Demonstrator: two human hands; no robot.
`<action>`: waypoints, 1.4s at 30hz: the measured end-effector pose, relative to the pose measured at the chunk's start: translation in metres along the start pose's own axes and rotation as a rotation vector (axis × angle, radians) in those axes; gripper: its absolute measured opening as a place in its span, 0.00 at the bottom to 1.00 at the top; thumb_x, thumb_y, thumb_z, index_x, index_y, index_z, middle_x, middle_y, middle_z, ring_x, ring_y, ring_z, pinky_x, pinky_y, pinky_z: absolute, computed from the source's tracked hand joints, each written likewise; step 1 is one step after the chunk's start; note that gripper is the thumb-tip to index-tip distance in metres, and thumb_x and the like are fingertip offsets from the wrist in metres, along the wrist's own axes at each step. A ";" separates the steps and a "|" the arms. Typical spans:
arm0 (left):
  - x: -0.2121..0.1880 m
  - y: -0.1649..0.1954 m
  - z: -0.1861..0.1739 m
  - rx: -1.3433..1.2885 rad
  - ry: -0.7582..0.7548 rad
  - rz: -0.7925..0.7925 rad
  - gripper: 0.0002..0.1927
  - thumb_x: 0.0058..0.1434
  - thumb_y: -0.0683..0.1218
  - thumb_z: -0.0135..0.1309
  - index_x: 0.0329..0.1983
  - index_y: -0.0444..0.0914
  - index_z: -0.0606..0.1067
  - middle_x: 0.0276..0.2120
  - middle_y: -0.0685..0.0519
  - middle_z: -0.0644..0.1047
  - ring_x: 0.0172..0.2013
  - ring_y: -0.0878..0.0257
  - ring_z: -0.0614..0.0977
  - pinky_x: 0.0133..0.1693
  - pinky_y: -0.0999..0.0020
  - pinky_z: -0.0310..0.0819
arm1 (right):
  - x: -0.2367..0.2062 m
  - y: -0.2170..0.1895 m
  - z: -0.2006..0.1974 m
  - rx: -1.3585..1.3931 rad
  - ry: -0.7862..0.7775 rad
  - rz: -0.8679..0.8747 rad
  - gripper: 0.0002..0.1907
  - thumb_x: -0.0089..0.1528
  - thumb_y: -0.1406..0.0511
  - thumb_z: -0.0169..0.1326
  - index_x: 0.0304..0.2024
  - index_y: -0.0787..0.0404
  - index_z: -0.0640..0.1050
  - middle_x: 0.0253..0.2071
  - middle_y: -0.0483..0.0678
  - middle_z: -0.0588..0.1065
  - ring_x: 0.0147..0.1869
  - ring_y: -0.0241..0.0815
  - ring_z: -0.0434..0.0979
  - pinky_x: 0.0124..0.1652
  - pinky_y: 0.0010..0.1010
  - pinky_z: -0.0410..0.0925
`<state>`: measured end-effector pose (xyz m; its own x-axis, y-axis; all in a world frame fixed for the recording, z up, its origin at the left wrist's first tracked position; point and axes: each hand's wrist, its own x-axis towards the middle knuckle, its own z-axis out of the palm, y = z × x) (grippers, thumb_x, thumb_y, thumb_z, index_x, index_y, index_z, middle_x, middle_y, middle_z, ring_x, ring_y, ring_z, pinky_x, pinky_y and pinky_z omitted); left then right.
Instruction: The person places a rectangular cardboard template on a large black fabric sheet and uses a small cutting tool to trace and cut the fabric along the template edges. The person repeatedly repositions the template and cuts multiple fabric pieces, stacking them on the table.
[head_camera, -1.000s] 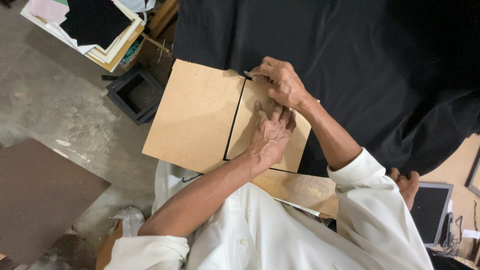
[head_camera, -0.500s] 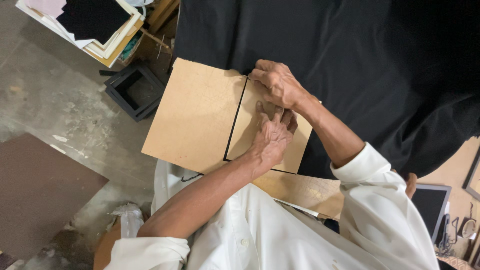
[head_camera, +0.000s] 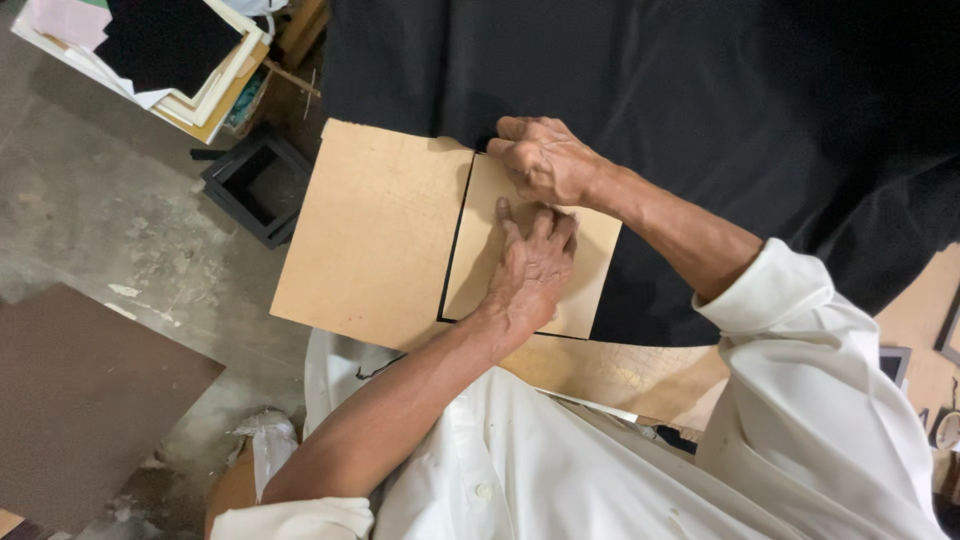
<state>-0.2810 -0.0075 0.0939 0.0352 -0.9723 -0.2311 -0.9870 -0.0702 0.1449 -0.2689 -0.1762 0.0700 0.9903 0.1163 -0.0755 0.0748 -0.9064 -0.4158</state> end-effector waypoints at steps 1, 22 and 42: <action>0.000 -0.001 0.000 0.007 0.011 -0.001 0.45 0.45 0.58 0.66 0.65 0.36 0.67 0.65 0.49 0.62 0.65 0.48 0.61 0.59 0.23 0.55 | -0.006 0.002 -0.002 -0.006 0.006 -0.015 0.08 0.49 0.75 0.55 0.31 0.70 0.75 0.31 0.54 0.70 0.33 0.53 0.73 0.30 0.45 0.66; -0.001 0.006 0.007 0.076 0.019 -0.006 0.65 0.35 0.69 0.70 0.73 0.35 0.59 0.58 0.44 0.65 0.62 0.49 0.63 0.59 0.30 0.61 | -0.171 0.052 -0.013 -0.251 -0.073 0.149 0.04 0.55 0.77 0.54 0.29 0.66 0.73 0.26 0.50 0.67 0.31 0.48 0.72 0.28 0.38 0.69; 0.023 0.017 -0.012 0.117 -0.201 0.129 0.78 0.31 0.72 0.73 0.78 0.37 0.47 0.74 0.39 0.47 0.71 0.38 0.48 0.57 0.22 0.59 | -0.154 -0.023 -0.006 0.343 1.162 0.681 0.04 0.63 0.74 0.61 0.41 0.68 0.82 0.31 0.48 0.76 0.33 0.34 0.73 0.33 0.24 0.67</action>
<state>-0.2954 -0.0337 0.1026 -0.1124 -0.9070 -0.4059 -0.9931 0.0889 0.0762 -0.4224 -0.1761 0.0963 0.3604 -0.8574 0.3675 -0.3212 -0.4839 -0.8141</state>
